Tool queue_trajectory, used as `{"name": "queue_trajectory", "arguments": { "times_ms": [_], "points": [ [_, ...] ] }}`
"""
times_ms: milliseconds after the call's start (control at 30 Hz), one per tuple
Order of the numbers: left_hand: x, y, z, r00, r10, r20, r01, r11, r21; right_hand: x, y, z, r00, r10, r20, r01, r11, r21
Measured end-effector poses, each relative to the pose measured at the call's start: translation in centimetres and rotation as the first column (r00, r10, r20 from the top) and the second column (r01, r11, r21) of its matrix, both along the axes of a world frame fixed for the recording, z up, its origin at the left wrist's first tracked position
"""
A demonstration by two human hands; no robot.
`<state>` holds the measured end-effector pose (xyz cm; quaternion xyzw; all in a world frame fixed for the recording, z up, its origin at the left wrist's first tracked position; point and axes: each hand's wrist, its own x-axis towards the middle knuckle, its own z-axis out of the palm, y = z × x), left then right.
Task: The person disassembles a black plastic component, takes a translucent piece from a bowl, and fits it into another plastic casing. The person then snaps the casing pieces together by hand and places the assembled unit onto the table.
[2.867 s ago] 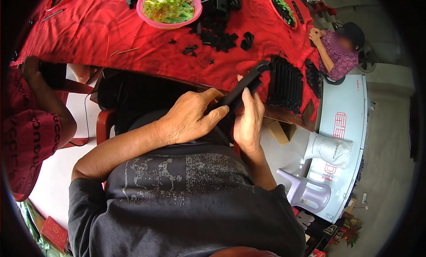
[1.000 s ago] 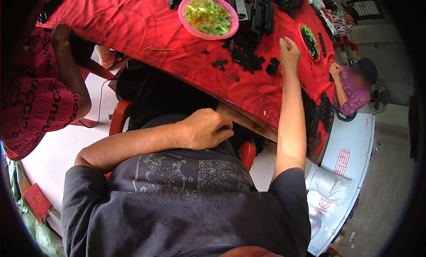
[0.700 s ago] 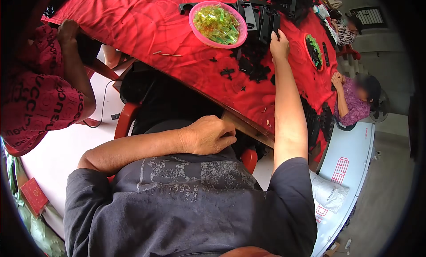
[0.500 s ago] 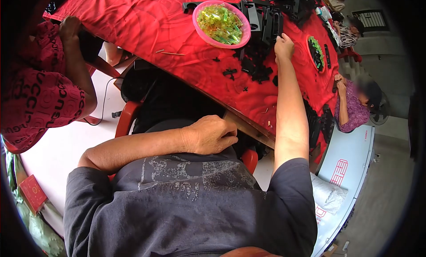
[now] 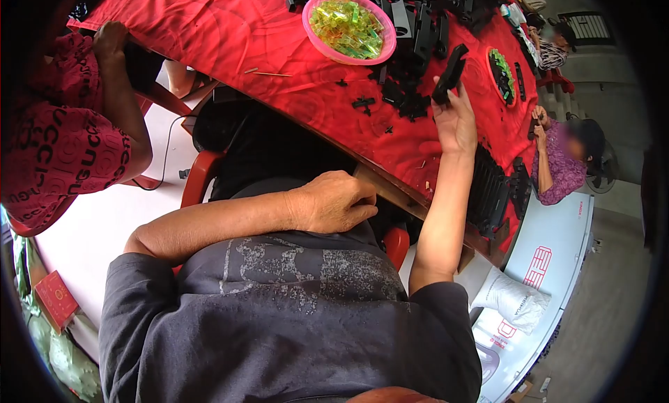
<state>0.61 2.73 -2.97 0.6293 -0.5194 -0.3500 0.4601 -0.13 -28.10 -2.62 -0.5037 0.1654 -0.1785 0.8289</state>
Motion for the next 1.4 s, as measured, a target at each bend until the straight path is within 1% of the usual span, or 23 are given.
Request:
{"name": "queue_trajectory", "arguments": {
  "times_ms": [33,67,167,200,300,367,433,467,567,600,633,700,733,767,800,867,900,967,1000,1100,1200,1300,1400],
  "points": [
    [0.0,0.0,0.1,1.000,-0.005,0.003,0.005,1.000,0.007,-0.9,0.8,0.2,1.000,0.010,0.001,-0.010,1.000,0.017],
    [0.0,0.0,0.2,1.000,-0.009,0.007,0.009,1.000,0.012,-1.9,0.7,-1.0,0.999,0.032,0.031,-0.032,0.999,0.007],
    [0.0,0.0,0.3,1.000,-0.005,0.010,0.005,1.000,-0.015,-4.6,2.6,-1.9,0.999,-0.018,0.037,0.017,1.000,0.003],
    [0.0,0.0,0.4,1.000,-0.006,0.011,0.006,1.000,-0.009,-4.9,3.8,-1.5,0.991,-0.131,-0.002,0.131,0.991,0.012],
    [0.0,-0.1,0.6,1.000,-0.005,0.002,0.005,1.000,0.019,-7.0,4.3,-2.0,0.990,-0.139,-0.037,0.142,0.983,0.116],
    [0.0,-0.2,0.6,1.000,-0.001,-0.020,0.002,0.999,0.045,-7.7,4.9,-2.2,0.990,-0.135,-0.028,0.137,0.987,0.082],
    [0.2,-0.2,0.6,1.000,0.019,-0.016,-0.019,1.000,0.021,-8.1,6.4,-2.0,0.987,-0.158,-0.029,0.159,0.987,0.032],
    [0.4,-0.3,0.6,0.999,0.029,-0.014,-0.029,1.000,0.008,-8.3,6.5,-2.1,0.990,-0.137,-0.043,0.138,0.990,0.018],
    [2.3,-1.2,-0.7,0.994,0.080,0.081,-0.067,0.986,-0.152,-8.7,7.7,-1.8,0.990,-0.125,0.062,0.121,0.990,0.066],
    [3.8,-1.5,0.1,0.989,0.101,0.108,-0.087,0.987,-0.133,-9.0,8.2,-1.8,0.991,-0.114,0.077,0.107,0.991,0.081],
    [5.2,-2.1,0.4,0.974,0.199,0.104,-0.183,0.972,-0.148,-9.2,8.9,-1.7,0.990,-0.084,0.112,0.071,0.991,0.113],
    [9.3,-3.5,0.6,0.880,0.386,0.277,-0.311,0.909,-0.278,-9.5,9.8,-1.8,0.982,-0.028,0.187,-0.003,0.986,0.168],
    [11.3,-4.4,0.5,0.849,0.453,0.272,-0.384,0.883,-0.271,-9.8,9.8,-2.2,0.972,0.029,0.234,-0.075,0.979,0.189],
    [13.3,-5.0,0.8,0.739,0.536,0.409,-0.432,0.842,-0.323,-9.9,9.9,-2.4,0.965,0.054,0.258,-0.116,0.967,0.228],
    [15.6,-6.3,-0.8,0.607,0.645,0.464,-0.462,0.762,-0.455,-9.9,10.1,-2.8,0.966,0.052,0.253,-0.112,0.966,0.232],
    [18.2,-7.3,-1.3,0.491,0.595,0.636,-0.530,0.784,-0.324,-9.8,10.3,-3.1,0.972,0.048,0.231,-0.101,0.969,0.225],
    [19.4,-7.8,-2.0,0.481,0.531,0.698,-0.516,0.815,-0.265,-9.8,10.4,-3.2,0.977,0.046,0.210,-0.092,0.972,0.216],
    [21.5,-8.9,-4.0,0.454,0.388,0.802,-0.491,0.860,-0.137,-9.7,10.3,-3.7,0.970,0.070,0.234,-0.121,0.970,0.212],
    [21.5,-9.0,-4.1,0.408,0.408,0.817,-0.494,0.851,-0.178,-9.7,10.4,-3.7,0.967,0.081,0.243,-0.134,0.969,0.208],
    [21.4,-9.6,-4.1,0.437,0.397,0.807,-0.470,0.866,-0.171,-9.8,10.8,-3.4,0.962,0.079,0.262,-0.144,0.960,0.240],
    [22.2,-11.8,-6.1,0.383,0.350,0.855,-0.435,0.885,-0.167,-9.8,10.7,-3.5,0.951,0.082,0.299,-0.172,0.941,0.290],
    [22.6,-11.7,-6.0,0.395,0.350,0.849,-0.444,0.882,-0.157,-9.7,11.0,-3.2,0.948,0.069,0.309,-0.179,0.922,0.342],
    [22.8,-11.5,-5.3,0.426,0.313,0.849,-0.422,0.899,-0.119,-9.6,11.5,-2.6,0.945,0.066,0.321,-0.190,0.908,0.372]
  ]
}}
